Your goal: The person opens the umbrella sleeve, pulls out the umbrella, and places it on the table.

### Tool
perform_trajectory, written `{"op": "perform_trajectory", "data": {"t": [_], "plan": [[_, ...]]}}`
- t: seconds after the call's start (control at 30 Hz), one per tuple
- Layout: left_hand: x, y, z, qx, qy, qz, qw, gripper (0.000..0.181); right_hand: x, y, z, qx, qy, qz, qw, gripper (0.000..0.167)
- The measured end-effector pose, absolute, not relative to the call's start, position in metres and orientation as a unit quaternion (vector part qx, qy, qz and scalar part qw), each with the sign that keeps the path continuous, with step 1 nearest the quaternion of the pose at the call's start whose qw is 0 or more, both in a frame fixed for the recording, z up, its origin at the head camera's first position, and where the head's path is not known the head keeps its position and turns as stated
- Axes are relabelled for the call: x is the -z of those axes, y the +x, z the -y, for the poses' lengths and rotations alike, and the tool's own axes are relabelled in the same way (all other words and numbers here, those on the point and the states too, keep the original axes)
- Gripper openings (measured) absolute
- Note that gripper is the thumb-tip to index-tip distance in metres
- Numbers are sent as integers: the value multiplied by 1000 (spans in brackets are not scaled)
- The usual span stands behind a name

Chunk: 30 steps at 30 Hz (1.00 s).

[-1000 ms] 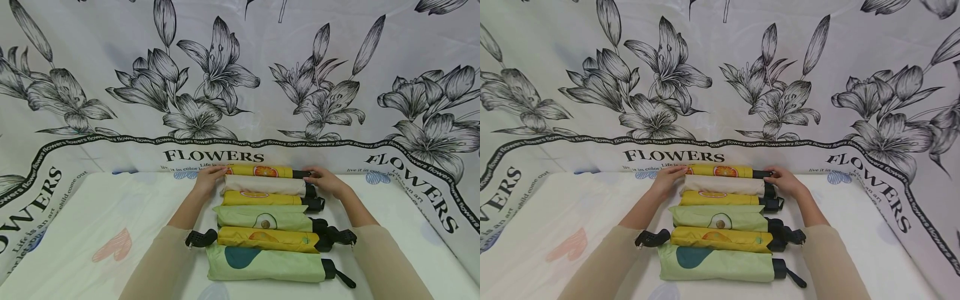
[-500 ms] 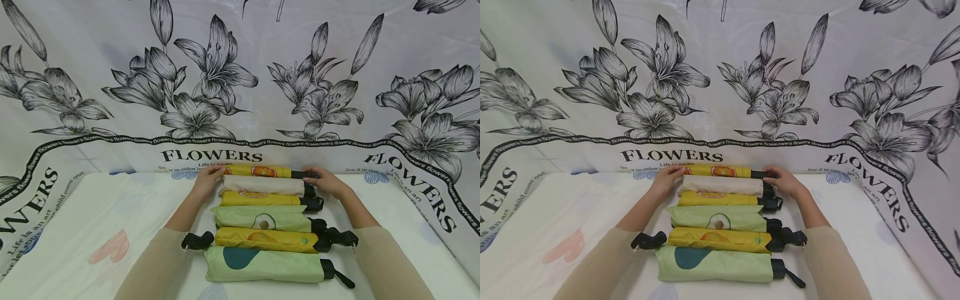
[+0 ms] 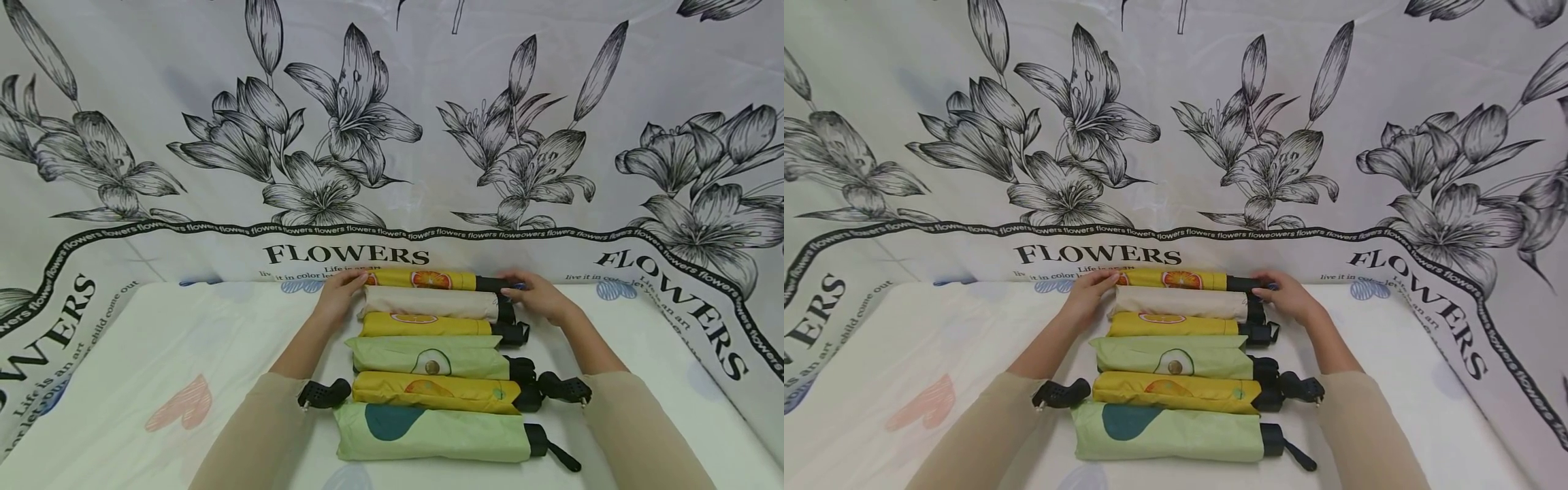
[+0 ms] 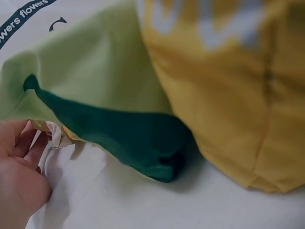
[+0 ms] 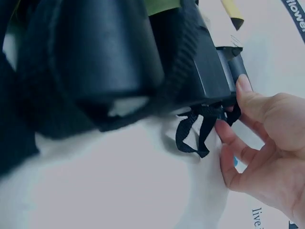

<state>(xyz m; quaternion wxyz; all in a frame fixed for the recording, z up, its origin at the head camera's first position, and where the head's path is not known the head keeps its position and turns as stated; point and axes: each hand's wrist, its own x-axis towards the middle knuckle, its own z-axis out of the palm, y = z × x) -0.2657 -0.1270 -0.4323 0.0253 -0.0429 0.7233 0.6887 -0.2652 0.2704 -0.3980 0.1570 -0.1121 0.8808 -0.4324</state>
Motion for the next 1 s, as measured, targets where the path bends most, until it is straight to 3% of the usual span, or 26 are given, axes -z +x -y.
{"op": "perform_trajectory", "data": {"t": [1.0], "plan": [[436, -266, 125, -719, -43, -693, 25, 31, 397, -250, -314, 476, -100, -863, 134, 49]]}}
